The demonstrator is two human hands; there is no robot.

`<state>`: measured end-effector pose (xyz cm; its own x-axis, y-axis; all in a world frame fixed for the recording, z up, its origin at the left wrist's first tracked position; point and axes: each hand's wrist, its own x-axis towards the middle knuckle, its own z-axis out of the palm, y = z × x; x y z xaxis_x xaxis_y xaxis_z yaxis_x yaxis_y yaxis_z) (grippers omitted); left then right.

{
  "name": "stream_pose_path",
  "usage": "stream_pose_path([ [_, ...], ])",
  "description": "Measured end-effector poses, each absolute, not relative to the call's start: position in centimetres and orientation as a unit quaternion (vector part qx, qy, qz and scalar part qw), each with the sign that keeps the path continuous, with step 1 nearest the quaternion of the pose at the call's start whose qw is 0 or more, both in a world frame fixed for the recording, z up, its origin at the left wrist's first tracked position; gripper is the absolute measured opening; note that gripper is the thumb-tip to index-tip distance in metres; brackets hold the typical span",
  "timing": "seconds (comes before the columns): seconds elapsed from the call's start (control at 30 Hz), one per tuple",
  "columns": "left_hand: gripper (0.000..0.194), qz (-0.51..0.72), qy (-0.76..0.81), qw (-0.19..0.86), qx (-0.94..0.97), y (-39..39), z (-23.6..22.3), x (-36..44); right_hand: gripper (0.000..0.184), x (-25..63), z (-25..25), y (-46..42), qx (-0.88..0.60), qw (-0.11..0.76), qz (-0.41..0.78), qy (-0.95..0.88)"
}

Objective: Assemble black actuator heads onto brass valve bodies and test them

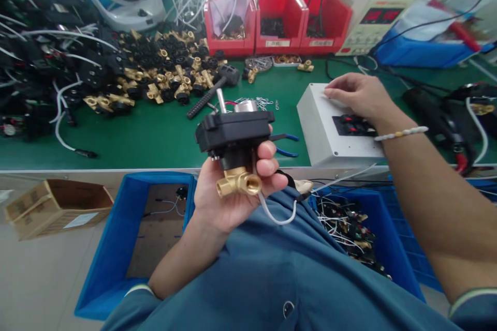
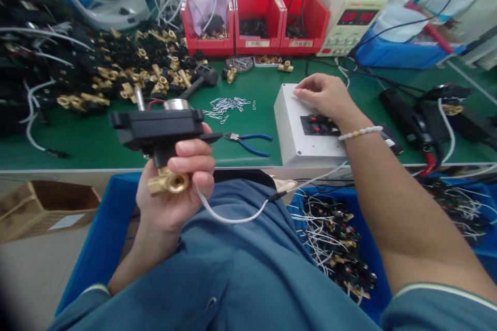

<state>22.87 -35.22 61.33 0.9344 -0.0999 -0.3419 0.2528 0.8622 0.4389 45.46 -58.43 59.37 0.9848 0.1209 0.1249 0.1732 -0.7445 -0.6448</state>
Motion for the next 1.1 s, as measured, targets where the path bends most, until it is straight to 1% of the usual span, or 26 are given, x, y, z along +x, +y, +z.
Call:
stream_pose_path([
  [0.17, 0.047, -0.091, 0.148, 0.949, 0.263, -35.08, 61.04, 22.6, 0.009, 45.62, 59.33, -58.36, -0.933, 0.351, -0.043, -0.069],
  [0.4, 0.048, -0.135, 0.114, 0.951, 0.253, -35.2, 61.1, 22.55, 0.006, 46.01, 59.26, -58.16, -0.936, 0.337, -0.07, -0.07],
  [0.53, 0.055, -0.141, 0.094, 0.953, 0.251, -35.11, 61.01, 22.49, 0.012, 45.59, 59.46, -57.99, -0.937, 0.337, -0.075, -0.061],
  [0.67, 0.058, -0.116, 0.068, 0.963, 0.233, -35.0, 61.03, 22.47, 0.015, 45.12, 59.83, -57.7, -0.935, 0.342, -0.072, -0.056],
  [0.73, 0.052, -0.105, 0.058, 0.964, 0.239, -35.03, 60.95, 22.45, 0.016, 45.04, 59.91, -57.61, -0.935, 0.345, -0.069, -0.053],
  [0.8, 0.041, -0.093, 0.059, 0.96, 0.259, -35.11, 60.77, 22.43, 0.016, 45.07, 59.9, -57.59, -0.933, 0.348, -0.068, -0.052],
  [0.87, 0.036, -0.081, 0.075, 0.955, 0.276, -35.23, 60.57, 22.41, 0.016, 45.15, 59.83, -57.62, -0.932, 0.353, -0.069, -0.052],
  [0.97, 0.043, -0.081, 0.089, 0.951, 0.284, -35.37, 60.51, 22.4, 0.015, 45.22, 59.75, -57.72, -0.929, 0.359, -0.074, -0.054],
  [1.1, 0.051, -0.083, 0.065, 0.954, 0.28, -35.54, 61.04, 22.45, 0.016, 45.22, 59.72, -57.8, -0.928, 0.36, -0.075, -0.059],
])
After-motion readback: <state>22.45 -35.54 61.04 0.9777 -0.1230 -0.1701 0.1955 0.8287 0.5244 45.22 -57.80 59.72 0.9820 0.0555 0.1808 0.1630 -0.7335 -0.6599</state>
